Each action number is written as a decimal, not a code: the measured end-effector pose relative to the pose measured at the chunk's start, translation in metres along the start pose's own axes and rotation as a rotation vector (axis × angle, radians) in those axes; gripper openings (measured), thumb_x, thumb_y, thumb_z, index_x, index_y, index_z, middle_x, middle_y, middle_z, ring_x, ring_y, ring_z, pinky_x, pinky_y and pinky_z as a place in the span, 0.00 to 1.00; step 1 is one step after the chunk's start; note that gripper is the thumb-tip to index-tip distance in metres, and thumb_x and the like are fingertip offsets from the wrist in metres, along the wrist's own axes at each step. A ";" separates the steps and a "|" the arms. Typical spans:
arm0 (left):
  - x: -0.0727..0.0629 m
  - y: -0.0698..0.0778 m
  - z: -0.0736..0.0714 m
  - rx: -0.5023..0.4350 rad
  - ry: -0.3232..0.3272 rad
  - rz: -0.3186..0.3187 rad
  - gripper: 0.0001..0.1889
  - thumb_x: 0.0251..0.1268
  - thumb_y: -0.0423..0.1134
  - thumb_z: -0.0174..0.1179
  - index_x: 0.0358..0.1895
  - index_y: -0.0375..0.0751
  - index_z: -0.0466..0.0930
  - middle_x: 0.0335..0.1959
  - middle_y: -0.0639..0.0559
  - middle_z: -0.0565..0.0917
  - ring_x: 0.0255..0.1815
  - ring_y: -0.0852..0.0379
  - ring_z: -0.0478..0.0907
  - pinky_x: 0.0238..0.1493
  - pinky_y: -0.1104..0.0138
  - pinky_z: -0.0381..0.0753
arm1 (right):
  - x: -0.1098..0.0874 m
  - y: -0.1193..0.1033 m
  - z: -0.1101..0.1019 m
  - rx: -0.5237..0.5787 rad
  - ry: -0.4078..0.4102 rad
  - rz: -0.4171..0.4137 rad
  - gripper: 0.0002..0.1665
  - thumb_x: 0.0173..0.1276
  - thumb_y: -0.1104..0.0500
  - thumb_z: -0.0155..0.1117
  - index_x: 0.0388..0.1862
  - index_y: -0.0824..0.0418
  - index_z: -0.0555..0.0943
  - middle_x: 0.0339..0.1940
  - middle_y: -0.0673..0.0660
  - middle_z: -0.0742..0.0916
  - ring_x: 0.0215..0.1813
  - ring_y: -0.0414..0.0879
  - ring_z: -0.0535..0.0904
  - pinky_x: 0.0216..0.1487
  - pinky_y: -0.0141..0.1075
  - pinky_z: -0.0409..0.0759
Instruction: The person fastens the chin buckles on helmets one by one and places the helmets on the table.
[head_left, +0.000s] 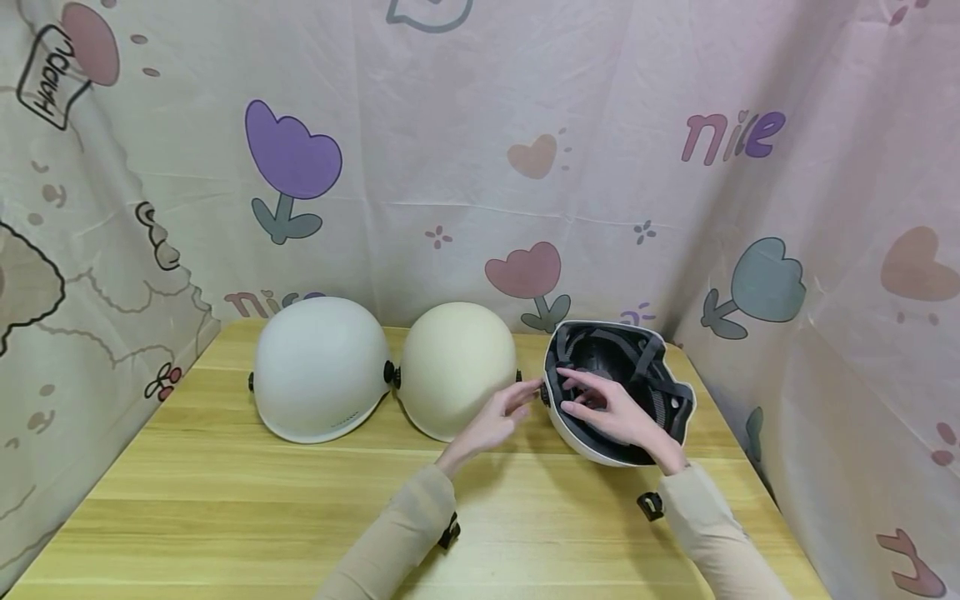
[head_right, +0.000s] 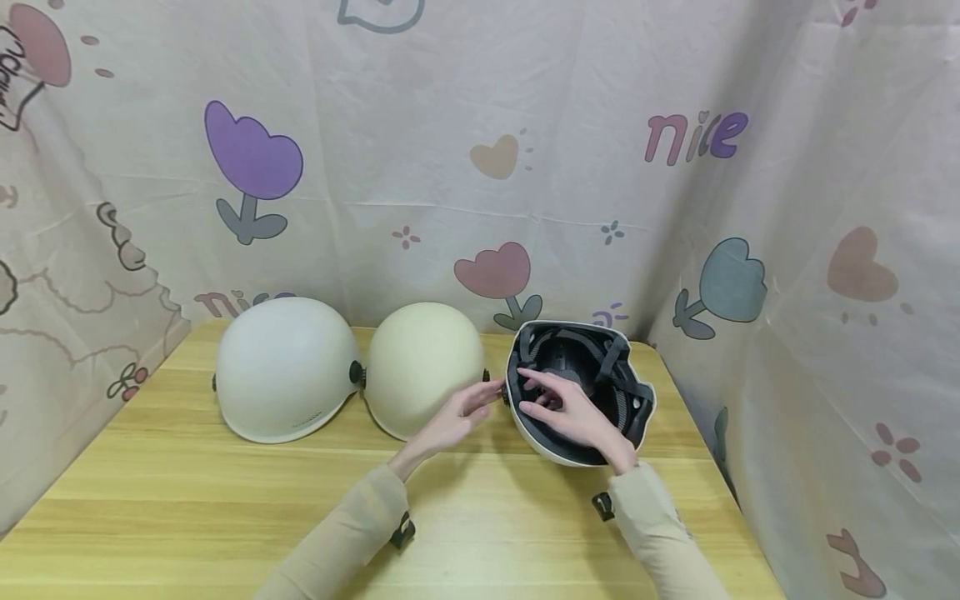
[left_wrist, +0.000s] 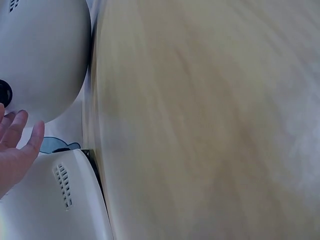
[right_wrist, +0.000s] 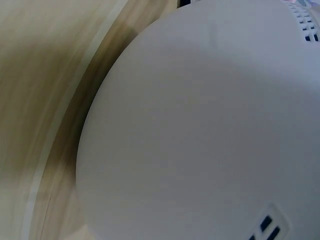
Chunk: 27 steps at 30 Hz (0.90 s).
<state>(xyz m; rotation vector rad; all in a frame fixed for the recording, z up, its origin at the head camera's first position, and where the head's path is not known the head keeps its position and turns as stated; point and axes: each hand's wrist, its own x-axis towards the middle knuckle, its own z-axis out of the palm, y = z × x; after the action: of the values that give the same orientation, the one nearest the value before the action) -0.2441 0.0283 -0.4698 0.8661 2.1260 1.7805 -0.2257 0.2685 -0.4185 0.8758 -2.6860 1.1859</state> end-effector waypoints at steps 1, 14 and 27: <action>0.000 0.000 0.000 -0.001 0.000 -0.005 0.28 0.74 0.22 0.44 0.76 0.33 0.60 0.76 0.35 0.66 0.76 0.38 0.66 0.76 0.49 0.67 | 0.001 0.000 0.001 0.012 -0.002 0.003 0.32 0.68 0.62 0.69 0.71 0.61 0.74 0.53 0.65 0.86 0.42 0.40 0.85 0.45 0.30 0.85; 0.000 -0.002 -0.001 -0.008 -0.016 0.001 0.29 0.73 0.20 0.42 0.76 0.34 0.60 0.76 0.34 0.66 0.76 0.37 0.65 0.76 0.45 0.65 | 0.006 -0.007 0.004 0.048 0.026 0.023 0.34 0.67 0.61 0.71 0.71 0.60 0.73 0.49 0.63 0.86 0.39 0.41 0.86 0.43 0.30 0.87; -0.001 -0.002 -0.002 -0.011 -0.036 0.013 0.30 0.72 0.20 0.42 0.77 0.33 0.59 0.76 0.34 0.66 0.77 0.37 0.64 0.76 0.44 0.64 | 0.014 -0.013 0.011 -0.013 0.050 0.095 0.37 0.64 0.54 0.75 0.71 0.55 0.73 0.42 0.60 0.85 0.32 0.40 0.86 0.39 0.30 0.87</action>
<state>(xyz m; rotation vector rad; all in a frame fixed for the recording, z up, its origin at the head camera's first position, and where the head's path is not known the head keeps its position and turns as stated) -0.2451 0.0265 -0.4715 0.9044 2.0905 1.7675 -0.2288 0.2476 -0.4138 0.7140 -2.7200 1.1898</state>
